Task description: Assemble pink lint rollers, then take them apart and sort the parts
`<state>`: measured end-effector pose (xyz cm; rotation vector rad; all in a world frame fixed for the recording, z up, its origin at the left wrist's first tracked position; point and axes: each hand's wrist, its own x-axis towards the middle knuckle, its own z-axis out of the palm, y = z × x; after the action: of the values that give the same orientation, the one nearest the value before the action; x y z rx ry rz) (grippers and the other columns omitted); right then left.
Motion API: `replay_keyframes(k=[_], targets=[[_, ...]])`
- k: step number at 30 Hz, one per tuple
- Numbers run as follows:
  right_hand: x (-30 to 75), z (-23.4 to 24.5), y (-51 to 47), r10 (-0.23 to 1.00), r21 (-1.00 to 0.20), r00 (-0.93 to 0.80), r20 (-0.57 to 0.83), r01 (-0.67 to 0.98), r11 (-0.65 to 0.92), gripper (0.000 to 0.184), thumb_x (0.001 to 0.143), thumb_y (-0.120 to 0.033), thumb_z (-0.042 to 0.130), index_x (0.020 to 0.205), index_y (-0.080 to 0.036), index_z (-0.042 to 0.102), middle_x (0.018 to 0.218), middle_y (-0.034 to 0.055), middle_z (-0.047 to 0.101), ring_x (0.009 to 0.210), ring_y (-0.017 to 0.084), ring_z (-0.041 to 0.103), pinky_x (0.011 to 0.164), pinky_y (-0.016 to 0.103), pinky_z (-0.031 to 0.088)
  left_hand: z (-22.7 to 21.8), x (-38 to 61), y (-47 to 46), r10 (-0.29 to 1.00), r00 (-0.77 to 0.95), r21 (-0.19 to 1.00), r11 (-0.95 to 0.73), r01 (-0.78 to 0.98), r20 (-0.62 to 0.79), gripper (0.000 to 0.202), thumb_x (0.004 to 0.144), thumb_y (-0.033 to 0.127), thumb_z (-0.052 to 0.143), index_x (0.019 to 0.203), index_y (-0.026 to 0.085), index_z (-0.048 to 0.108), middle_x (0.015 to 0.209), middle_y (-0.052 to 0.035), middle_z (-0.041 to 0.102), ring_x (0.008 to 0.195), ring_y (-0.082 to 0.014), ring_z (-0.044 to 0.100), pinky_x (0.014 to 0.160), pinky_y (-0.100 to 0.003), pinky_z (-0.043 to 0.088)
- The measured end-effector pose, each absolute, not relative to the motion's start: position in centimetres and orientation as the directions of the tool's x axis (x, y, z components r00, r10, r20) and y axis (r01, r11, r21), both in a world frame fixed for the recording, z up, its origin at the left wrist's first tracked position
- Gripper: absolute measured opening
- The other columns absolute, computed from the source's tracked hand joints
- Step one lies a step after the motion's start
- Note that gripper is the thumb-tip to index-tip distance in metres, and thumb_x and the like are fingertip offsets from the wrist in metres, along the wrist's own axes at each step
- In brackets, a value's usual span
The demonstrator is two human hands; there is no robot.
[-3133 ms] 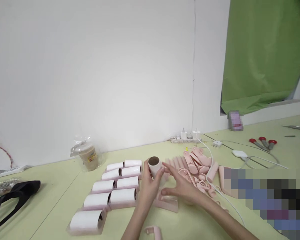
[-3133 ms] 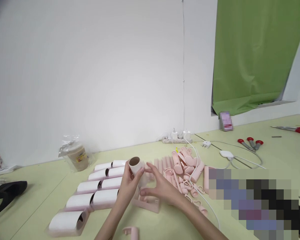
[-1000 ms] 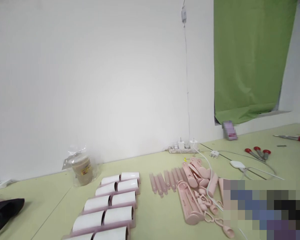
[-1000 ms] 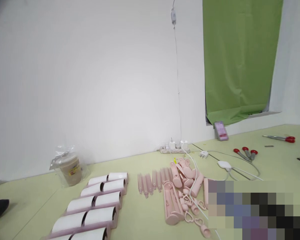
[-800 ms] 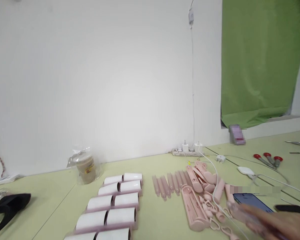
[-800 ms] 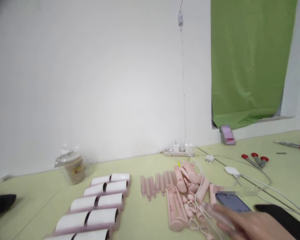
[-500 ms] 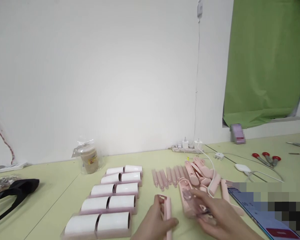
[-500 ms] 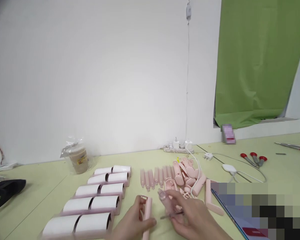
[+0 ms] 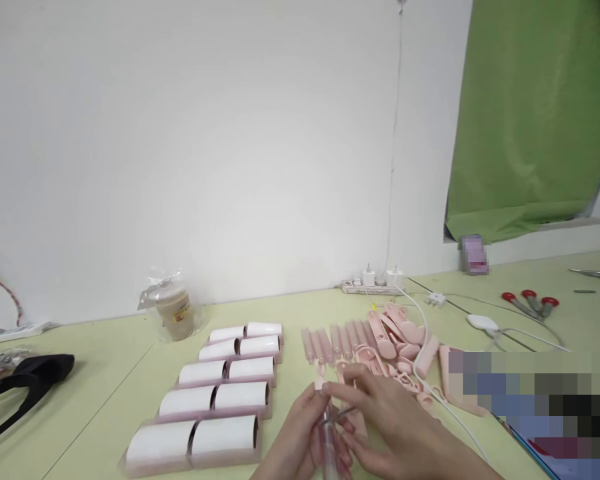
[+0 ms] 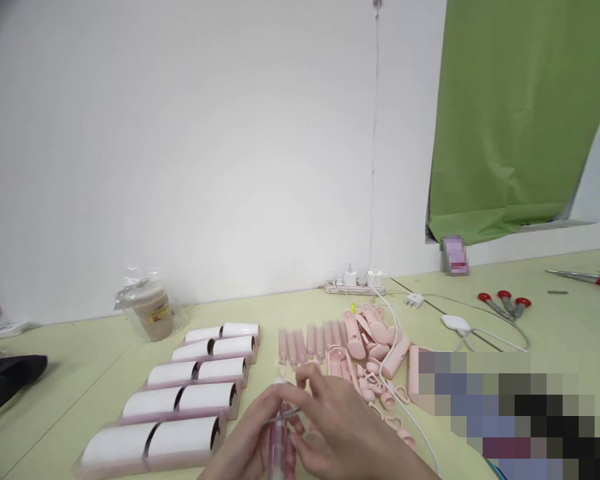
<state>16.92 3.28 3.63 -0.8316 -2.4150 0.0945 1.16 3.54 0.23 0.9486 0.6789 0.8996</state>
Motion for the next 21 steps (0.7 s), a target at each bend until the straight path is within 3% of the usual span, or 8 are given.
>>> replay_keyframes(k=[3, 6, 9, 15, 19, 21], targets=[[17.1, 3.2, 3.5, 0.768, -0.591, -0.511, 0.385, 0.503, 0.631, 0.022, 0.087, -0.034, 0.033, 0.094, -0.022, 0.051, 0.087, 0.004, 0.052, 0.076, 0.016, 0.052, 0.069, 0.028, 0.042, 0.0, 0.1, 2.9, 0.945, 0.325, 0.936, 0.124, -0.33, -0.01, 0.04, 0.071, 0.054, 0.051, 0.091, 0.02, 0.042, 0.045, 0.0089, 0.044, 0.03, -0.0055, 0.041, 0.031, -0.017, 0.039], [17.0, 2.6, 3.9, 0.869, -0.79, -0.448, 0.208, 0.447, 0.419, 0.04, 0.089, -0.042, 0.024, 0.068, -0.02, 0.051, 0.069, 0.0002, 0.048, 0.068, 0.014, 0.05, 0.067, 0.024, 0.041, 0.0, -0.4, 2.5, 0.943, 0.329, 0.978, 0.02, -0.21, 0.051, 0.04, 0.072, 0.053, 0.051, 0.09, 0.019, 0.042, 0.042, 0.0105, 0.039, 0.027, -0.0026, 0.03, 0.026, -0.012, 0.029], [16.7, 2.1, 4.2, 0.888, -0.845, -0.444, 0.117, 0.425, 0.323, 0.045, 0.088, -0.048, 0.025, 0.063, -0.019, 0.05, 0.06, -0.0026, 0.041, 0.057, 0.011, 0.043, 0.057, 0.022, 0.038, 0.1, -0.2, 2.0, 0.938, 0.343, 0.995, -0.016, -0.098, 0.049, 0.041, 0.073, 0.055, 0.048, 0.09, 0.018, 0.043, 0.044, 0.0111, 0.035, 0.03, -0.0025, 0.026, 0.028, -0.012, 0.024], [16.6, 1.8, 3.6, 0.865, -0.919, -0.498, 0.062, 0.309, 0.245, 0.044, 0.087, -0.049, 0.029, 0.068, -0.018, 0.054, 0.057, -0.0053, 0.033, 0.049, 0.008, 0.031, 0.048, 0.02, 0.029, 0.2, 0.2, 1.4, 0.953, 0.291, 0.977, -0.136, 0.166, 0.083, 0.034, 0.079, 0.049, 0.041, 0.093, 0.019, 0.046, 0.053, 0.0087, 0.03, 0.04, -0.0051, 0.028, 0.039, -0.017, 0.021], [16.4, 2.5, 3.0, 0.86, -0.984, -0.507, 0.049, 0.123, 0.128, 0.036, 0.087, -0.049, 0.029, 0.1, -0.022, 0.048, 0.054, -0.0079, 0.029, 0.045, 0.008, 0.027, 0.046, 0.019, 0.025, -0.9, 0.5, 1.3, 0.961, 0.255, 0.873, -0.215, 0.438, 0.11, 0.04, 0.073, 0.035, 0.05, 0.108, 0.019, 0.04, 0.05, 0.0083, 0.036, 0.043, -0.009, 0.036, 0.045, -0.02, 0.024], [16.1, 2.9, 2.7, 0.836, -0.992, -0.543, 0.073, 0.05, 0.119, 0.042, 0.082, -0.054, 0.036, 0.109, -0.024, 0.045, 0.058, -0.0067, 0.036, 0.046, 0.008, 0.028, 0.044, 0.018, 0.024, -1.8, 0.5, 1.2, 0.97, 0.217, 0.814, -0.215, 0.539, 0.112, 0.038, 0.069, 0.03, 0.054, 0.104, 0.02, 0.044, 0.049, 0.0069, 0.04, 0.044, -0.0118, 0.042, 0.047, -0.021, 0.026]])
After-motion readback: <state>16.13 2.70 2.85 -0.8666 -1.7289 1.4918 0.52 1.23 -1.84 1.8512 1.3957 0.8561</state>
